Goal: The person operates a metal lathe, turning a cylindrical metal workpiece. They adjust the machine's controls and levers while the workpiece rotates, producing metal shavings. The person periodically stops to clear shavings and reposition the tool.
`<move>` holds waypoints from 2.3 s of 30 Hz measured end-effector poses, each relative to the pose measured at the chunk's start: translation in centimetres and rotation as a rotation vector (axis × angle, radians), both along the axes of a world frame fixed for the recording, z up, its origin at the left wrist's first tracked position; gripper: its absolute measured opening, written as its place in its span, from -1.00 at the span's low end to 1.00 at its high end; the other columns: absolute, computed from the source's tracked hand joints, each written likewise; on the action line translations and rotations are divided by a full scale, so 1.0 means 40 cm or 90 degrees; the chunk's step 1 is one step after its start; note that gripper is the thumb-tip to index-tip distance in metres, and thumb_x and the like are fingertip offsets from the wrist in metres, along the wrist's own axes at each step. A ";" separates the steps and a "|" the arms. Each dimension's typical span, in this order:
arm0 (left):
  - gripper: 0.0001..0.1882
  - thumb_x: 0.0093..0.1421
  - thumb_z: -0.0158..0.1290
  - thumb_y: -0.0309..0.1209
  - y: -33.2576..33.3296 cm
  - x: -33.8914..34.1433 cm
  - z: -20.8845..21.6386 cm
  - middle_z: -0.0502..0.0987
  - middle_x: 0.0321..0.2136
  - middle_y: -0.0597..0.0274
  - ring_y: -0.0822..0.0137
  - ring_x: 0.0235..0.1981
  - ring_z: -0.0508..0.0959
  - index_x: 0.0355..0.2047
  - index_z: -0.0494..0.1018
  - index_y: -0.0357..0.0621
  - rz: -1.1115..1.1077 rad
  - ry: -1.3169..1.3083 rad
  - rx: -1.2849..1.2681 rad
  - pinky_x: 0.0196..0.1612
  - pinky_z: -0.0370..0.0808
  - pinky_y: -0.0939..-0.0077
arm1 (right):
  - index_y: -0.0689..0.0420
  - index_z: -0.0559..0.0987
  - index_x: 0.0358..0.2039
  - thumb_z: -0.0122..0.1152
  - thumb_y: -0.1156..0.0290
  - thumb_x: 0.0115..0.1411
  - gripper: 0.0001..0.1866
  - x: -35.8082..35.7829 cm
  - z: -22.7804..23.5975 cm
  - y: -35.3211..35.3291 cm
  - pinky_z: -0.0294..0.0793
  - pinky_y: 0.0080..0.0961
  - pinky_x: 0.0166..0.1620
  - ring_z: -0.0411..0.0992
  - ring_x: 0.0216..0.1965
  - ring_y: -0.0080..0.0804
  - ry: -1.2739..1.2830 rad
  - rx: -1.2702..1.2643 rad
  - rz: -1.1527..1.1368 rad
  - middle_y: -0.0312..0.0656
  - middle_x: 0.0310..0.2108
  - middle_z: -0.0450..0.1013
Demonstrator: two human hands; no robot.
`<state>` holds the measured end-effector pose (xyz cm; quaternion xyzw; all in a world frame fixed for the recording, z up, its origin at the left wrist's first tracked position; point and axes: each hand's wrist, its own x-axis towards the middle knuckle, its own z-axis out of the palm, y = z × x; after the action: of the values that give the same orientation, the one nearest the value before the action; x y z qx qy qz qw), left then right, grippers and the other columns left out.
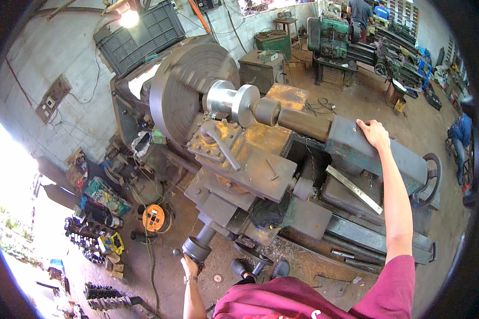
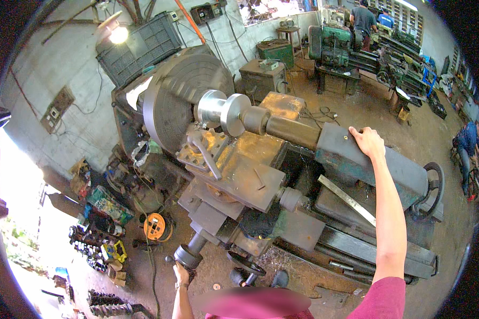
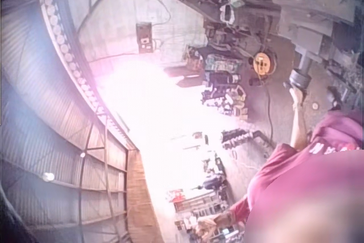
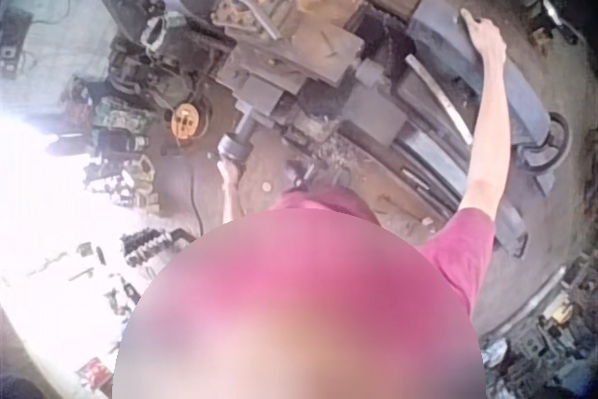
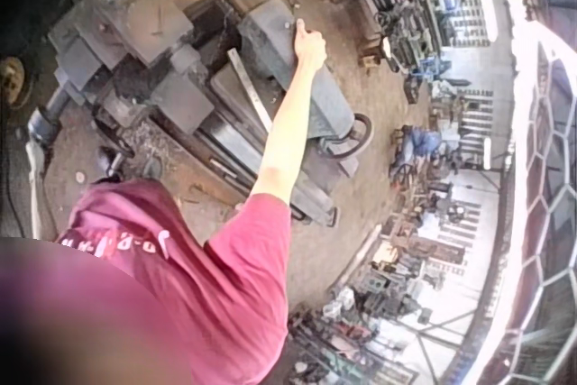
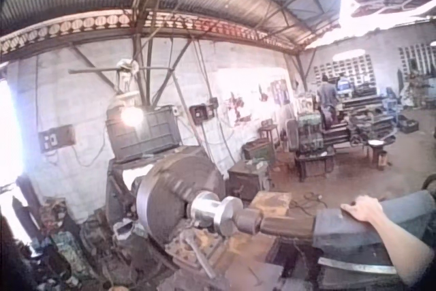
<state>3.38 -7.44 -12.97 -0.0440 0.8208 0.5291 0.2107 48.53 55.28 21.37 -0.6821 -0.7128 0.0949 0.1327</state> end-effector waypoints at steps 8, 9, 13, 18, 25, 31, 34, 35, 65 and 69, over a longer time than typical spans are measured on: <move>-0.22 0.43 -0.45 0.13 0.020 0.010 0.144 0.51 -0.70 -0.03 0.05 -0.73 0.57 -0.39 0.43 -0.43 -0.072 -0.230 0.022 -0.70 0.59 0.19 | 0.21 0.66 -0.20 -0.04 -0.28 0.21 -0.28 -0.005 0.010 -0.017 0.44 -0.07 0.04 0.49 -0.02 0.11 0.005 0.020 0.005 0.18 -0.09 0.53; -0.23 0.42 -0.44 0.14 0.017 0.013 0.141 0.53 -0.60 -0.06 0.06 -0.69 0.59 -0.31 0.42 -0.44 -0.082 -0.207 0.031 -0.66 0.60 0.21 | 0.21 0.66 -0.20 -0.04 -0.27 0.21 -0.28 -0.005 0.012 -0.018 0.44 -0.07 0.04 0.49 -0.02 0.11 0.005 0.020 0.004 0.18 -0.09 0.53; -0.41 0.42 -0.28 -0.02 -0.013 0.064 0.117 0.52 -0.19 -0.09 0.18 -0.44 0.64 0.09 0.24 -0.40 -0.034 -0.097 0.105 -0.44 0.63 0.34 | 0.21 0.66 -0.20 -0.04 -0.27 0.21 -0.28 -0.002 0.013 -0.016 0.44 -0.08 0.04 0.49 -0.02 0.10 0.012 -0.001 0.012 0.16 -0.08 0.53; -0.03 0.03 -0.12 -0.76 -0.059 0.139 0.133 0.38 -0.13 0.20 0.41 -0.26 0.40 0.43 -0.24 -0.05 -0.127 0.015 0.200 -0.12 0.47 0.55 | 0.24 0.64 -0.16 -0.04 -0.27 0.22 -0.27 0.001 0.005 -0.010 0.44 -0.08 0.04 0.50 -0.02 0.10 -0.006 0.012 0.003 0.17 -0.09 0.53; 0.11 -0.01 0.13 -0.68 -0.079 0.188 0.161 0.43 -0.02 0.00 0.18 -0.06 0.49 0.44 -0.28 -0.05 -0.309 0.336 -0.219 -0.06 0.50 0.36 | 0.26 0.63 -0.15 -0.05 -0.29 0.22 -0.25 0.003 0.001 -0.001 0.43 -0.07 0.06 0.48 0.01 0.09 -0.004 0.007 0.010 0.19 -0.07 0.52; 0.09 -0.05 0.26 -0.59 -0.079 0.193 0.177 0.41 -0.02 -0.04 0.04 -0.09 0.48 0.42 -0.15 -0.09 -0.281 0.176 -0.311 -0.06 0.46 0.19 | 0.23 0.63 -0.14 -0.06 -0.29 0.22 -0.25 0.006 -0.002 0.001 0.44 -0.08 0.05 0.48 0.00 0.09 0.002 -0.006 0.020 0.18 -0.06 0.52; 0.09 -0.15 0.29 -0.61 -0.074 0.207 0.194 0.37 -0.05 0.00 0.05 -0.14 0.47 0.37 -0.05 -0.11 -0.285 0.299 -0.323 -0.05 0.44 0.23 | 0.21 0.64 -0.14 -0.06 -0.29 0.22 -0.26 0.002 0.005 -0.003 0.44 -0.08 0.06 0.49 0.00 0.09 0.004 -0.011 0.017 0.17 -0.06 0.52; 0.09 -0.19 0.30 -0.62 -0.073 0.211 0.201 0.36 -0.06 0.02 0.06 -0.15 0.46 0.36 -0.01 -0.11 -0.286 0.368 -0.329 -0.05 0.43 0.25 | 0.21 0.64 -0.14 -0.06 -0.28 0.22 -0.27 -0.001 0.008 -0.005 0.44 -0.08 0.06 0.49 0.00 0.09 0.004 -0.019 0.011 0.17 -0.07 0.52; 0.26 0.01 0.24 -0.52 -0.012 0.222 0.203 0.60 -0.35 -0.07 -0.02 -0.33 0.62 0.42 -0.54 0.00 -0.287 0.272 -0.295 -0.22 0.55 0.17 | 0.13 0.55 0.08 -0.10 -0.43 0.15 -0.13 0.053 -0.069 0.110 0.28 -0.14 0.22 0.38 0.16 0.08 -0.023 -0.006 0.040 0.14 0.08 0.45; 0.26 -0.01 0.23 -0.48 0.015 0.205 0.192 0.59 -0.39 -0.12 -0.11 -0.35 0.62 0.42 -0.53 -0.01 -0.300 0.273 -0.487 -0.23 0.56 0.09 | 0.12 0.58 0.05 -0.10 -0.40 0.17 -0.17 0.022 -0.030 0.054 0.31 -0.12 0.19 0.41 0.13 0.04 -0.008 -0.021 0.030 0.10 0.06 0.48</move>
<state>11.57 -6.84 -5.29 0.1782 0.9686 0.1254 0.1200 49.41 57.44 20.19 -0.6677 -0.7280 0.1051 0.1145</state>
